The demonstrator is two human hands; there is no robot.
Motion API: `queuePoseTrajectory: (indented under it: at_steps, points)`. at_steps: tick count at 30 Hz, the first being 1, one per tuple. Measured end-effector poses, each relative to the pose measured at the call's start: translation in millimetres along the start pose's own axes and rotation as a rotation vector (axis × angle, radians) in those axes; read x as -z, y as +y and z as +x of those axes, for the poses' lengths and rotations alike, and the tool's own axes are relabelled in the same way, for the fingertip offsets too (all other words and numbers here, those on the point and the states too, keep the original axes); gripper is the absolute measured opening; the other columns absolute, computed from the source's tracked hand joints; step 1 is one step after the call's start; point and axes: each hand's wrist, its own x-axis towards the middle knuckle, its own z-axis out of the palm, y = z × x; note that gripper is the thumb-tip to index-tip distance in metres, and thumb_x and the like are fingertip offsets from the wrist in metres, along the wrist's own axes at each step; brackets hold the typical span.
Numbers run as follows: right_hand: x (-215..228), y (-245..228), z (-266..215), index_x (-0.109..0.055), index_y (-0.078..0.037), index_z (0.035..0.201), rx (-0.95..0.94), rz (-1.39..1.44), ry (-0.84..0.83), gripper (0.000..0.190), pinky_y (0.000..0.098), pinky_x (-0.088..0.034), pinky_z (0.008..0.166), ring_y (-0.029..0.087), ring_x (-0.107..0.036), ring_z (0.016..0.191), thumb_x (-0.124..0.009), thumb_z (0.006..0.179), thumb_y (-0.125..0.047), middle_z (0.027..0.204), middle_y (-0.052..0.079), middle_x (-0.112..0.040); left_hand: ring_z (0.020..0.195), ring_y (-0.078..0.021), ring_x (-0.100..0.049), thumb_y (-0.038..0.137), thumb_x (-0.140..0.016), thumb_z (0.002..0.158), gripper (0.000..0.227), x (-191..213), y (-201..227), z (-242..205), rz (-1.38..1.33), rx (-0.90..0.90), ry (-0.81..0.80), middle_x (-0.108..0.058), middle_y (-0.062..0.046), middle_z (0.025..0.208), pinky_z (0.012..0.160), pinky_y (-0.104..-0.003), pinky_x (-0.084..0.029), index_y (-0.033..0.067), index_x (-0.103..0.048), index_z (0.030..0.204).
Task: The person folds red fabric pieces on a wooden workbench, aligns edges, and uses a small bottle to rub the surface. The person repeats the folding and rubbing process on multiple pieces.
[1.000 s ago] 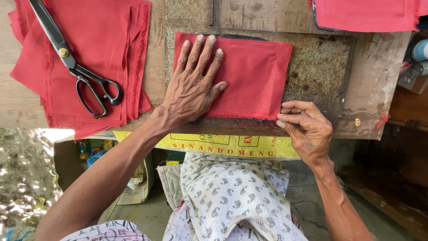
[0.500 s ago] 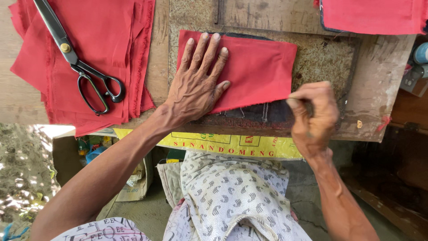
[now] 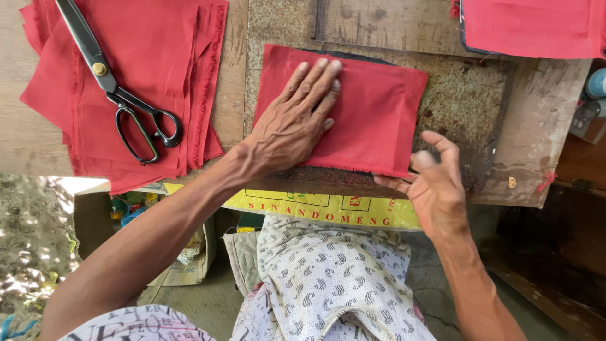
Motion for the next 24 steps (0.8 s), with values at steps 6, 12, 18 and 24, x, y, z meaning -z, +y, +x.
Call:
queuePoseTrajectory:
  at_steps: [6, 12, 18, 24]
  points:
    - [4, 8, -1, -0.016, -0.002, 0.162, 0.102, -0.453, 0.020, 0.091, 0.0354, -0.064, 0.063, 0.023, -0.073, 0.072, -0.073, 0.091, -0.002, 0.099, 0.023, -0.072, 0.158, -0.0339, -0.018, 0.030, -0.047, 0.110, 0.059, 5, -1, 1, -0.103, -0.028, 0.017, -0.025, -0.021, 0.169, 0.131, -0.049, -0.009, -0.0049, -0.040, 0.157]
    - [16, 24, 1, -0.016, 0.000, 0.162, 0.135, -0.557, 0.038, 0.090, 0.0328, -0.065, 0.069, 0.023, -0.075, 0.080, -0.073, 0.092, -0.002, 0.104, 0.025, -0.074, 0.159, -0.0349, -0.015, 0.036, -0.048, 0.110, 0.060, 9, 0, 0, -0.118, -0.047, -0.007, -0.023, -0.021, 0.170, 0.131, -0.050, -0.008, -0.0007, -0.042, 0.158]
    - [19, 21, 8, -0.020, 0.002, 0.159, 0.119, -0.594, 0.013, 0.086, 0.0331, -0.066, 0.069, 0.023, -0.076, 0.079, -0.072, 0.091, -0.001, 0.104, 0.025, -0.074, 0.157, -0.0366, -0.008, 0.061, -0.051, 0.097, 0.085, 25, -4, -1, -0.213, -0.115, -0.124, -0.014, -0.024, 0.168, 0.128, -0.055, -0.001, 0.0037, -0.038, 0.158]
    - [16, 19, 6, -0.023, 0.003, 0.158, 0.141, -0.584, -0.007, 0.083, 0.0336, -0.066, 0.071, 0.024, -0.075, 0.081, -0.073, 0.091, -0.001, 0.107, 0.026, -0.074, 0.155, -0.0368, -0.009, 0.082, -0.055, 0.072, 0.114, 25, -9, -2, -0.264, -0.259, -0.082, -0.015, -0.025, 0.166, 0.124, -0.060, 0.001, 0.0065, -0.037, 0.157]
